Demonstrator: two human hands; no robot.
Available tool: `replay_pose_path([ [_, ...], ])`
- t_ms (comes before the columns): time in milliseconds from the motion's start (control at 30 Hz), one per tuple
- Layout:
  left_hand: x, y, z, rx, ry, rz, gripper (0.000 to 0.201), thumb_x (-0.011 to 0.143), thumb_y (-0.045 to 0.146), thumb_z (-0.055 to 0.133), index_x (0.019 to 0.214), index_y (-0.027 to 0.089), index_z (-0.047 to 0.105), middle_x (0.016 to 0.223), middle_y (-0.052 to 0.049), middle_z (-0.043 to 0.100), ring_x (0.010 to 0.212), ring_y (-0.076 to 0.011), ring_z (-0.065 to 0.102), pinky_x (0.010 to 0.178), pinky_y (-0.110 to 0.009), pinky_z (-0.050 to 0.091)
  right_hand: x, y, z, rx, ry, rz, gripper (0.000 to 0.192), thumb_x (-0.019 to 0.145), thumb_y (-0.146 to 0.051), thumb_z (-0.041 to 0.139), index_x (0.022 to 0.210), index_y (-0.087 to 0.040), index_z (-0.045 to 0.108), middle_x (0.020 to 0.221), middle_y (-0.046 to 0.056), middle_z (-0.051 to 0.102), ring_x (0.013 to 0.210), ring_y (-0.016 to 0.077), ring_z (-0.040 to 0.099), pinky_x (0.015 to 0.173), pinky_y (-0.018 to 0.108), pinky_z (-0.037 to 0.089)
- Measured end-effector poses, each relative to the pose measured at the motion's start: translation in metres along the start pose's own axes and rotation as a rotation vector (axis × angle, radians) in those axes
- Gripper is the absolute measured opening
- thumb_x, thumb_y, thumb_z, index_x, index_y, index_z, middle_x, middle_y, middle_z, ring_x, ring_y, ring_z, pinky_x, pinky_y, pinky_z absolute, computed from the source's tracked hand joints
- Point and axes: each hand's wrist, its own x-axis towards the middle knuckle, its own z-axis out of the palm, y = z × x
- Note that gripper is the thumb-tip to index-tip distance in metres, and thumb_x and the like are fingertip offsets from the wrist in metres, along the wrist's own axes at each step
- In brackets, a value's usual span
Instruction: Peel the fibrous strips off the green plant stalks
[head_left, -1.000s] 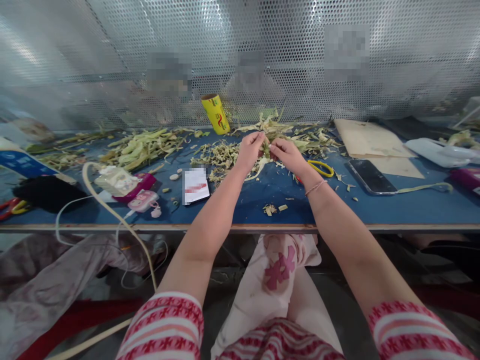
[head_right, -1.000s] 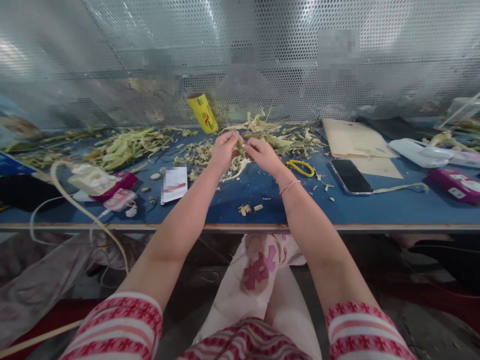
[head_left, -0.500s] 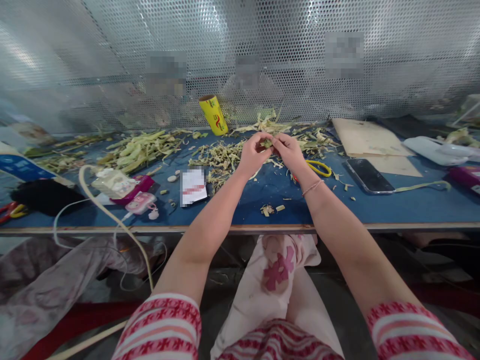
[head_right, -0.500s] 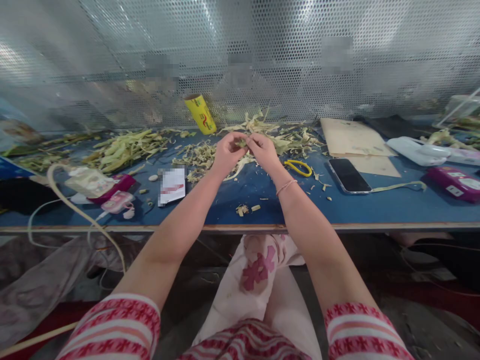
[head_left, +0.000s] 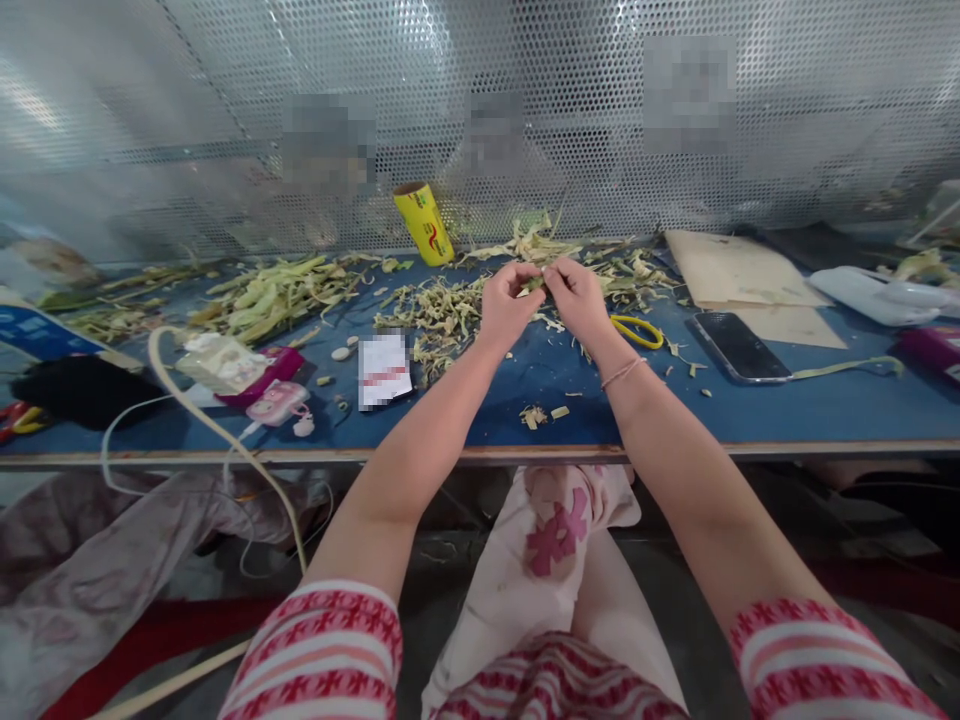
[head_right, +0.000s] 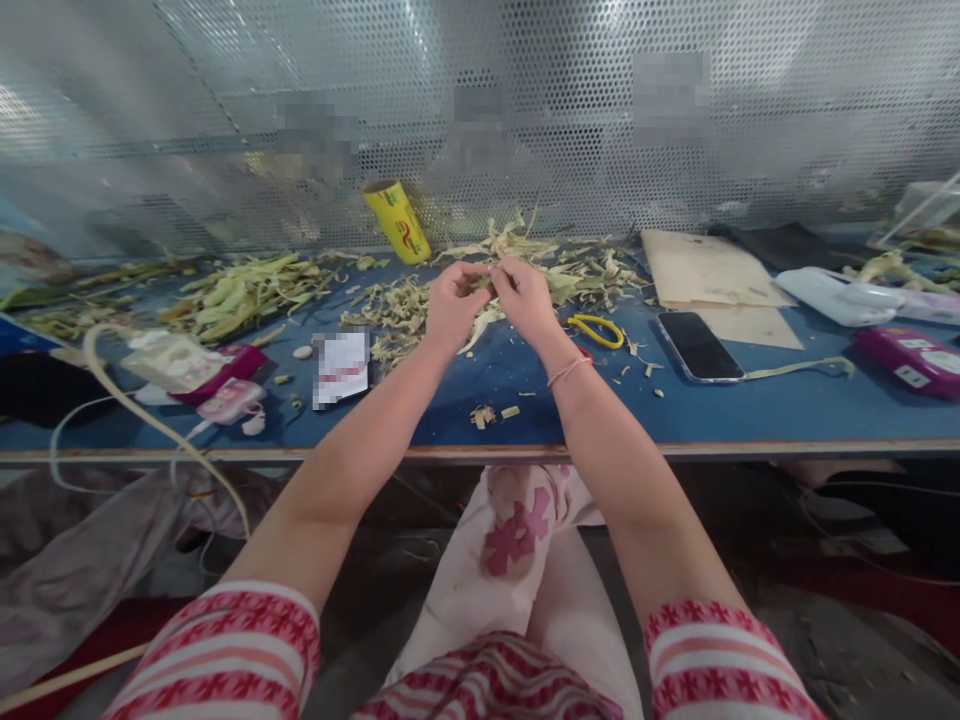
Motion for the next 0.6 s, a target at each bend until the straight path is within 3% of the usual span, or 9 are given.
replay_pose_path([
  [167,0.001,-0.003,0.001,-0.003,0.002,0.015,0.014,0.065,0.009,0.068,0.075,0.017,0.061,0.076,0.000,0.066,0.075,-0.0103,0.061,0.073,-0.023,0.049,0.001,0.005,0.002,0.050,0.042,0.045,0.044,0.091,-0.050,0.051,0.059,-0.022,0.039,0.057,-0.002,0.037,0.060,0.0130,0.037,0.061,0.029,0.033],
  [267,0.001,-0.005,-0.001,0.012,-0.036,0.046,0.017,0.066,0.015,0.071,0.080,0.018,0.062,0.083,-0.002,0.066,0.080,-0.0119,0.063,0.075,-0.024,0.051,0.002,0.009,0.001,0.121,-0.004,0.057,0.045,0.090,-0.054,0.051,0.061,-0.021,0.042,0.058,-0.002,0.040,0.061,0.0128,0.039,0.061,0.028,0.037],
  [433,0.003,-0.014,-0.007,-0.003,-0.192,0.074,0.050,0.060,0.026,0.083,0.105,0.023,0.061,0.112,-0.008,0.066,0.092,-0.0149,0.065,0.081,-0.028,0.053,0.005,0.021,0.002,0.334,-0.041,0.172,0.049,0.087,-0.063,0.048,0.063,-0.022,0.036,0.059,-0.003,0.034,0.056,0.0106,0.036,0.053,0.025,0.035],
  [600,0.007,-0.019,-0.008,-0.045,-0.141,0.041,0.054,0.061,0.038,0.084,0.107,0.024,0.059,0.108,-0.007,0.067,0.090,-0.0148,0.067,0.086,-0.031,0.053,0.005,0.029,0.006,0.512,-0.092,0.282,0.050,0.085,-0.066,0.050,0.066,-0.023,0.034,0.058,-0.005,0.031,0.051,0.0090,0.035,0.049,0.023,0.035],
])
